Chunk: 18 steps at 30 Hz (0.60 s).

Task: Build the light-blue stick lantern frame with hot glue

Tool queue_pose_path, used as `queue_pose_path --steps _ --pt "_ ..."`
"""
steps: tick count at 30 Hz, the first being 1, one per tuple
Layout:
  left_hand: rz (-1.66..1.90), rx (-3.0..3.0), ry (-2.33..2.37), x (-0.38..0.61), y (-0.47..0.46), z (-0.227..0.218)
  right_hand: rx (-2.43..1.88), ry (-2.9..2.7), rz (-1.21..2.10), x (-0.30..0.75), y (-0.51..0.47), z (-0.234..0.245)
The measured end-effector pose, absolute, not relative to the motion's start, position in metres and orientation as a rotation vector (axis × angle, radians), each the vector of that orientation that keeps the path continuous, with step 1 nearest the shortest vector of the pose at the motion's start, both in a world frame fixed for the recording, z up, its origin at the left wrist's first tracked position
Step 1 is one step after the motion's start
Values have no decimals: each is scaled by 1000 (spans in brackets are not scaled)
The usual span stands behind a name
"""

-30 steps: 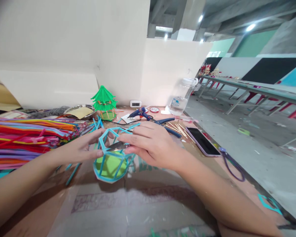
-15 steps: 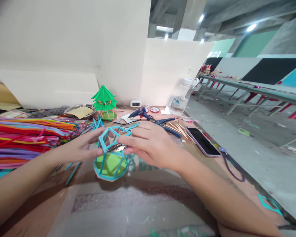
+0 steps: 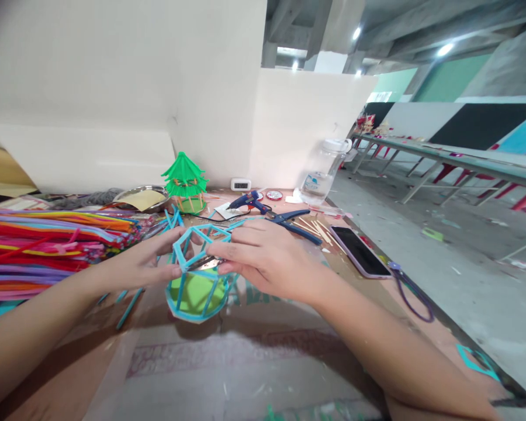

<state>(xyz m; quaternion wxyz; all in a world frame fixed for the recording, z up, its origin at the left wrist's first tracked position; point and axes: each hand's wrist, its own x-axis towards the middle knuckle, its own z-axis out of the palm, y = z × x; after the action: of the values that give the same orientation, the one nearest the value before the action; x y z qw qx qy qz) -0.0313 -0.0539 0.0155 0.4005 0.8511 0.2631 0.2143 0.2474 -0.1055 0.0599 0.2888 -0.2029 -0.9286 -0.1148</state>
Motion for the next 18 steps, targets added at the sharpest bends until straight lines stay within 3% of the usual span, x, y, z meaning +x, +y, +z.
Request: queue_pose_path --steps 18 --pt "545 2064 572 -31 -50 9 -495 -2418 -333 249 -105 63"
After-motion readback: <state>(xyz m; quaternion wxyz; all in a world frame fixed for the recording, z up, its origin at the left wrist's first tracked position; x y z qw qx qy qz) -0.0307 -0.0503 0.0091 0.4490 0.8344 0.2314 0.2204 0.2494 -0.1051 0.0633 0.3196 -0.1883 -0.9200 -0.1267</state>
